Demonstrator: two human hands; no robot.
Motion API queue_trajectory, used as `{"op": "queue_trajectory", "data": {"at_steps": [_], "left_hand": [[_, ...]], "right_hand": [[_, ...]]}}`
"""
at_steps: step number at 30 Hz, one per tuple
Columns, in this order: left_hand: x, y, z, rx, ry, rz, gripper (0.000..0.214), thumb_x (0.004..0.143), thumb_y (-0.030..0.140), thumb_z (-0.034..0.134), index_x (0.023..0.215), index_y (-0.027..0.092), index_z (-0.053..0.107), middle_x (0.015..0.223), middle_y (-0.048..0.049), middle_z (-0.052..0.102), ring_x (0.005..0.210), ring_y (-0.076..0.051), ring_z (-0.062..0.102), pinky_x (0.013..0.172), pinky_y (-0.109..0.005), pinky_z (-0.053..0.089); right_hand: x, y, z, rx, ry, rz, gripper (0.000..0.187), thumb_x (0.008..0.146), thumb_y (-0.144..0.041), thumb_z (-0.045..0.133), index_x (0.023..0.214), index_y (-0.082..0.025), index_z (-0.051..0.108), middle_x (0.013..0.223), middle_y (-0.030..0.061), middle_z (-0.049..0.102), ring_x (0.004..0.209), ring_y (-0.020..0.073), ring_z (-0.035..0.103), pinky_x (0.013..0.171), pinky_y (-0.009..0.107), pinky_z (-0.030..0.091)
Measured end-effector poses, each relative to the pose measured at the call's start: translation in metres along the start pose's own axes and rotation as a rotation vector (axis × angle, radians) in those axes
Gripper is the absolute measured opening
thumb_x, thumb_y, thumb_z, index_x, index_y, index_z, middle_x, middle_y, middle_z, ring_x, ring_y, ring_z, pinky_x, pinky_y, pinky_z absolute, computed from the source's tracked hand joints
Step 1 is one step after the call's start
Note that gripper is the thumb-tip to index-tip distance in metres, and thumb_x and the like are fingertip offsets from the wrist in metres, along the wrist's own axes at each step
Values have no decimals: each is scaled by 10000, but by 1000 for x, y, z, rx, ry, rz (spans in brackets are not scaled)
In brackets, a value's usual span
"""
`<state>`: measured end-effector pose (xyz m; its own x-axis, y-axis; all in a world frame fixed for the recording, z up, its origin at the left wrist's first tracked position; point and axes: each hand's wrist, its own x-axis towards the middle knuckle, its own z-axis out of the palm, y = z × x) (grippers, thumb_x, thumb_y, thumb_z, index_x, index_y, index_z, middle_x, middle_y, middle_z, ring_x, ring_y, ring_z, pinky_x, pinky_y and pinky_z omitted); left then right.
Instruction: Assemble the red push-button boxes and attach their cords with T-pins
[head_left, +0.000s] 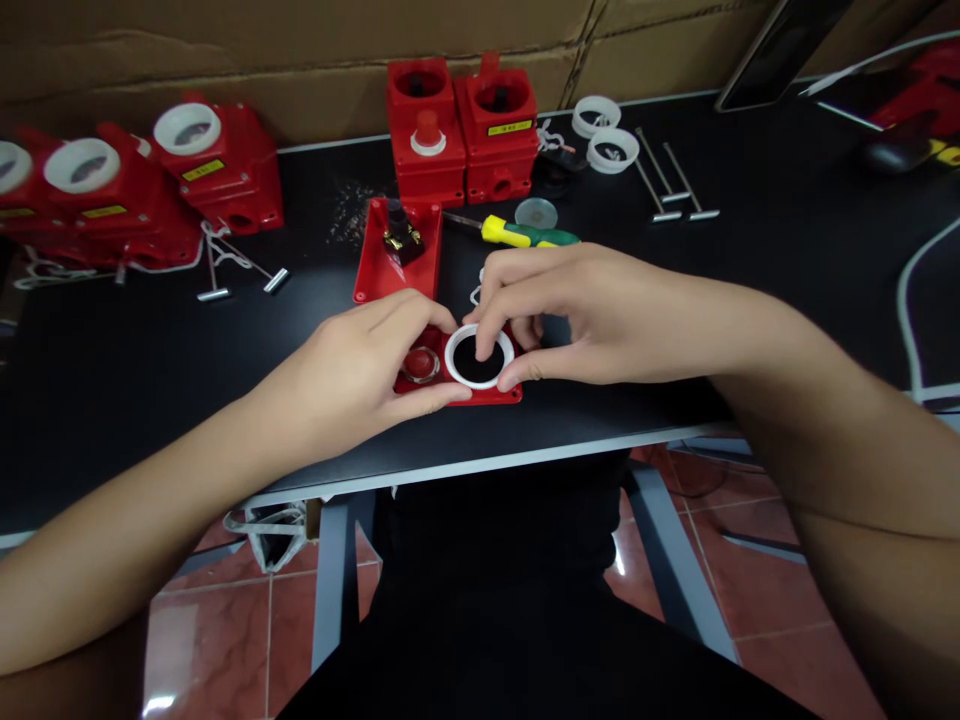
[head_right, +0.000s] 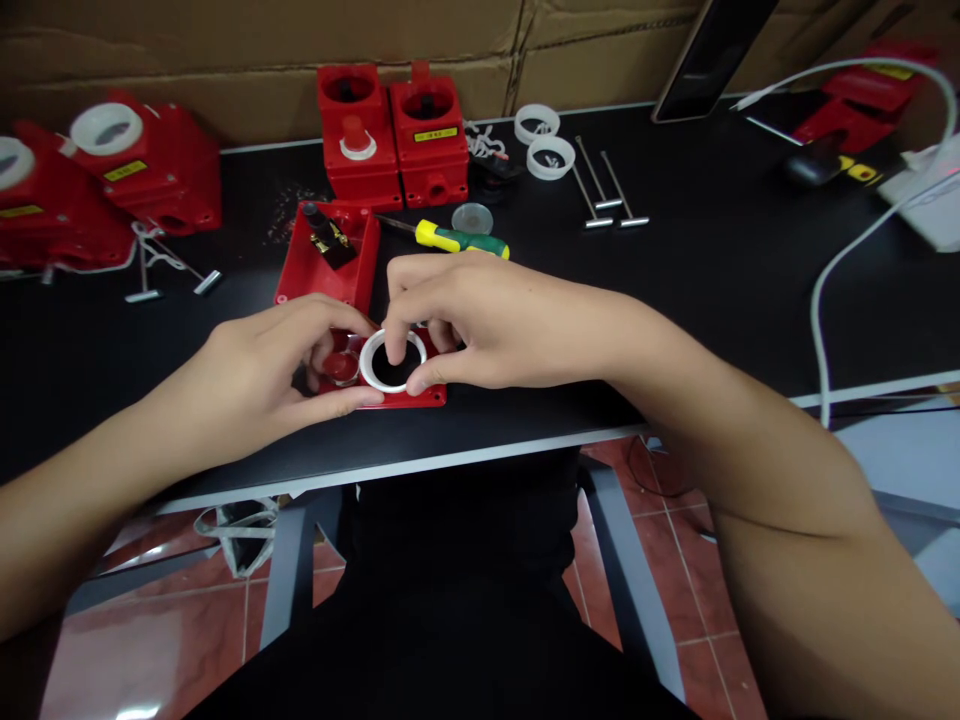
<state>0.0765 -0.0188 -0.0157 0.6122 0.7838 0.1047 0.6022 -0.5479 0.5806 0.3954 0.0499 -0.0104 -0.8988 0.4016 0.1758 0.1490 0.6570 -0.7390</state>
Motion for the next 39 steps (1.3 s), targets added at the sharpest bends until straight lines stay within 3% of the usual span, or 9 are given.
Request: {"op": "queue_trajectory", "data": {"at_steps": [5, 10, 15, 20, 25, 29, 35, 39], "left_hand": [[-1, -1, 1, 7, 10, 3, 618, 1284, 870, 643, 1326, 269, 782, 1094, -60, 824, 897, -278, 806, 940, -417, 677], [-4, -6, 2, 42, 23, 78, 505, 1278, 749, 748, 1387, 257, 790, 1156, -67, 830, 919, -280, 807, 967, -413, 672], [-4, -10, -1, 30, -18, 93, 435, 1259, 656, 807, 1419, 253, 780, 1088, -31, 795, 891, -262, 783, 999, -395, 665], [-4, -16, -2, 38, -32, 102, 446, 1248, 651, 818, 1449, 255, 771, 1063, -14, 778, 826, -248, 745, 1000, -402, 673], [-5, -17, 1, 55, 10, 112, 463, 1269, 680, 786, 1431, 246, 784, 1124, -46, 818, 851, -257, 764, 986, -414, 681], [-4, -18, 3, 53, 29, 150, 463, 1293, 685, 764, 1421, 241, 791, 1151, -57, 839, 872, -255, 780, 966, -403, 681], [-4, -20, 9, 52, 94, 145, 437, 1260, 646, 842, 1405, 236, 798, 1113, -47, 822, 896, -264, 811, 935, -392, 687], [-6, -19, 8, 69, 81, 142, 386, 1250, 581, 847, 1423, 243, 784, 1194, -64, 853, 956, -276, 842, 997, -413, 707]], "right_hand": [[0, -8, 2, -54, 30, 6, 149, 1164, -329, 968, 1068, -215, 960, 1164, 44, 751, 897, 153, 692, 815, 306, 565], [-3, -4, 1, -102, -2, -65, 167, 1226, -325, 915, 1162, -170, 918, 1241, 67, 714, 937, 152, 700, 862, 320, 581], [-2, 6, 2, -67, -1, -99, 304, 1181, -434, 1016, 1213, -180, 851, 1386, 87, 756, 865, 116, 705, 818, 292, 639], [-1, 8, 3, -38, 3, -124, 232, 1214, -404, 982, 1220, -192, 888, 1445, 101, 788, 905, 120, 716, 822, 270, 644], [0, 4, 6, -107, 55, -117, 245, 1225, -392, 955, 1094, -186, 943, 1253, 83, 751, 989, 166, 716, 853, 295, 566], [1, -3, 8, -157, 71, -84, 277, 1218, -396, 944, 1040, -184, 939, 1222, 85, 763, 968, 180, 682, 903, 343, 556], [1, -10, 21, -289, 205, -36, 328, 1142, -394, 1032, 970, -153, 891, 1081, 64, 688, 868, 179, 597, 799, 360, 468], [-1, -9, 19, -307, 166, 9, 323, 1156, -435, 1010, 1031, -184, 849, 1180, 77, 717, 926, 201, 655, 782, 366, 479]]}}
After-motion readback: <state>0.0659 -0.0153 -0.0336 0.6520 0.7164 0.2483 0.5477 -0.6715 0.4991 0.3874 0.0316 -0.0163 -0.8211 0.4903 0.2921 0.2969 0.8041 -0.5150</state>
